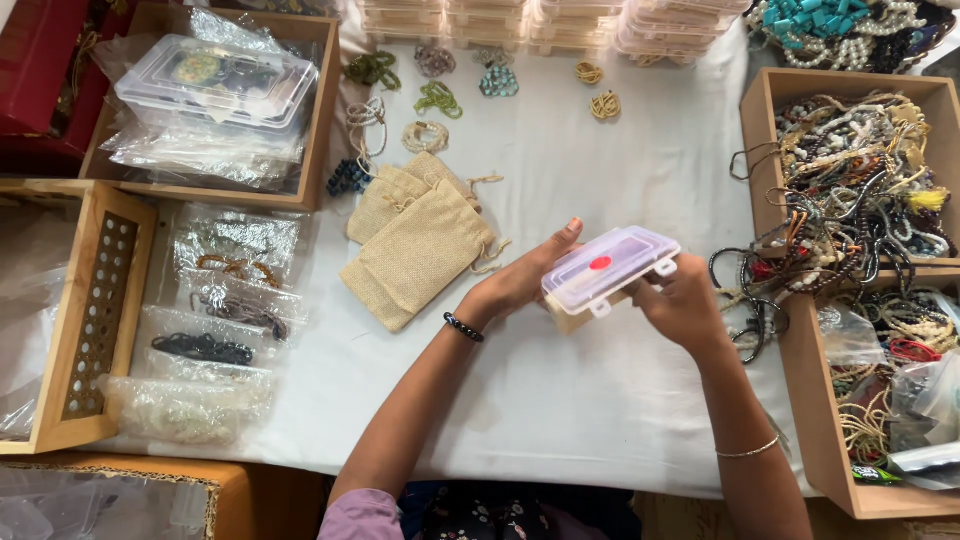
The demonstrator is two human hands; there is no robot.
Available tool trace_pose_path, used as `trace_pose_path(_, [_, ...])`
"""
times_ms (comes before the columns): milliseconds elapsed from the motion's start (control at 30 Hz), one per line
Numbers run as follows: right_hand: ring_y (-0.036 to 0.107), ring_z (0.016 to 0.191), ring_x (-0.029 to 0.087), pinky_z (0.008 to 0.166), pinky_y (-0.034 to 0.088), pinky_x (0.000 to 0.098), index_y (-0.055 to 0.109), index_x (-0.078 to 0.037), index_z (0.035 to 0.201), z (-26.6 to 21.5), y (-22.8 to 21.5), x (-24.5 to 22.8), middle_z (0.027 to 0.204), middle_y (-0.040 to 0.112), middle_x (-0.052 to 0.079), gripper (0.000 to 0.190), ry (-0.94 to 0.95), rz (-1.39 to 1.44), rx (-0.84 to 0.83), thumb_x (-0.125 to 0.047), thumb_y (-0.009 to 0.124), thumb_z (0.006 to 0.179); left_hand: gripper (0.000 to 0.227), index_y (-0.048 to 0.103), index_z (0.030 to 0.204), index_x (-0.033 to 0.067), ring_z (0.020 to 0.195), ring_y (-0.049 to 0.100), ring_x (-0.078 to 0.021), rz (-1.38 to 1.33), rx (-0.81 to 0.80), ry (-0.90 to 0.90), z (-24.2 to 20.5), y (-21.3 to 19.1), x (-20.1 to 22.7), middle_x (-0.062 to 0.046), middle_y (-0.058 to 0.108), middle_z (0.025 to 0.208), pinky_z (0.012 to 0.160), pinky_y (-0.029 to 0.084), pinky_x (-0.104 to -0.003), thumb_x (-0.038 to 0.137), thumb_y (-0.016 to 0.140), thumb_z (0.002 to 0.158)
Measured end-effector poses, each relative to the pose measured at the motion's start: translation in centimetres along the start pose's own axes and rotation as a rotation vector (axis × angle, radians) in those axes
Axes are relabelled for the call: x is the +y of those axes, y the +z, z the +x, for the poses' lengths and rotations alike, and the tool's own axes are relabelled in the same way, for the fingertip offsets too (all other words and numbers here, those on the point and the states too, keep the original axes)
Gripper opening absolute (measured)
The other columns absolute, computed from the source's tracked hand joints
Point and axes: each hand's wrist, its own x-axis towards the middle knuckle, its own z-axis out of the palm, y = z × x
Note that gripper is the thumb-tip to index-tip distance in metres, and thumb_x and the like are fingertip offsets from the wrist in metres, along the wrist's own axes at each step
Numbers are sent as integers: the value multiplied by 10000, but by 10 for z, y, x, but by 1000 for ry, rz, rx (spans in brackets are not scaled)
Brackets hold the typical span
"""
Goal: The recorder is packing various jewelry items into small plastic bags and then into a pouch and small plastic box.
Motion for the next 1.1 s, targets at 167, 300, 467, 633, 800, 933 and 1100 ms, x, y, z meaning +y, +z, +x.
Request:
trace_pose_path(167, [755, 765, 133, 595, 605, 263, 725, 45, 1068, 1, 5, 12, 889, 773, 102, 155, 5, 23, 123, 36, 706, 915, 834, 517, 1459, 104, 754, 715, -256, -85, -42, -27, -16, 8, 17, -189, 697, 1009, 655, 606, -397, 730, 237, 984])
trace_pose_path(300, [747, 624, 174, 593, 551, 316, 757, 38, 915, -6, 24, 33, 758, 769, 140, 74, 184, -288, 134, -17, 778, 870, 781, 433, 1347, 50, 682, 727, -273, -95, 59, -41, -17, 9, 20, -183, 676, 997, 590, 610, -415, 715, 251, 980])
trace_pose_path(467, [742, 838, 239, 715, 570, 335, 748, -1, 1023, -11, 38, 14, 979, 760, 138, 227, -156, -505, 512, -47, 825, 815, 808, 490, 1362, 34, 791, 779, -305, -238, 12, -52, -16, 2, 18, -169, 704, 1061, 687, 681, -446, 707, 317, 950])
trace_pose_path(633, [657, 1007, 252, 780, 569, 337, 627, -29, 1139, 2, 25, -18, 1135, 625, 192, 612, -21, -645, 563, -322, 980, 733, 797, 480, 1447, -54, 907, 765, -353, -313, -151, 12, -18, -13, 11, -226, 699, 1142, 770, 664, -431, 607, 512, 1003])
trace_pose_path(800, [689, 1199, 215, 980, 572, 308, 637, -58, 1423, 2, -2, 55, 1367, 696, 270, 503, 313, 365, 148, -269, 765, 984, 712, 400, 1503, -9, 1025, 741, -341, -318, -220, 39, -19, -17, 13, -217, 683, 1229, 856, 645, -408, 333, 689, 950])
trace_pose_path(933, [638, 1213, 260, 982, 574, 383, 528, -79, 1539, 10, -19, 10, 1610, 422, 220, 617, 210, 997, -113, -149, 718, 956, 694, 389, 1513, -32, 980, 755, -365, -442, -172, 94, -21, -23, 12, -232, 675, 1229, 806, 648, -406, 266, 661, 948])
trace_pose_path(1100, [389, 1493, 317, 1141, 445, 446, 599, 10, 1364, 17, -11, 9, 1664, 295, 238, 666, -303, 338, -236, 28, 828, 739, 700, 346, 1492, -37, 945, 749, -393, -431, -132, 44, -18, -27, 10, -237, 640, 1221, 782, 658, -419, 260, 655, 939])
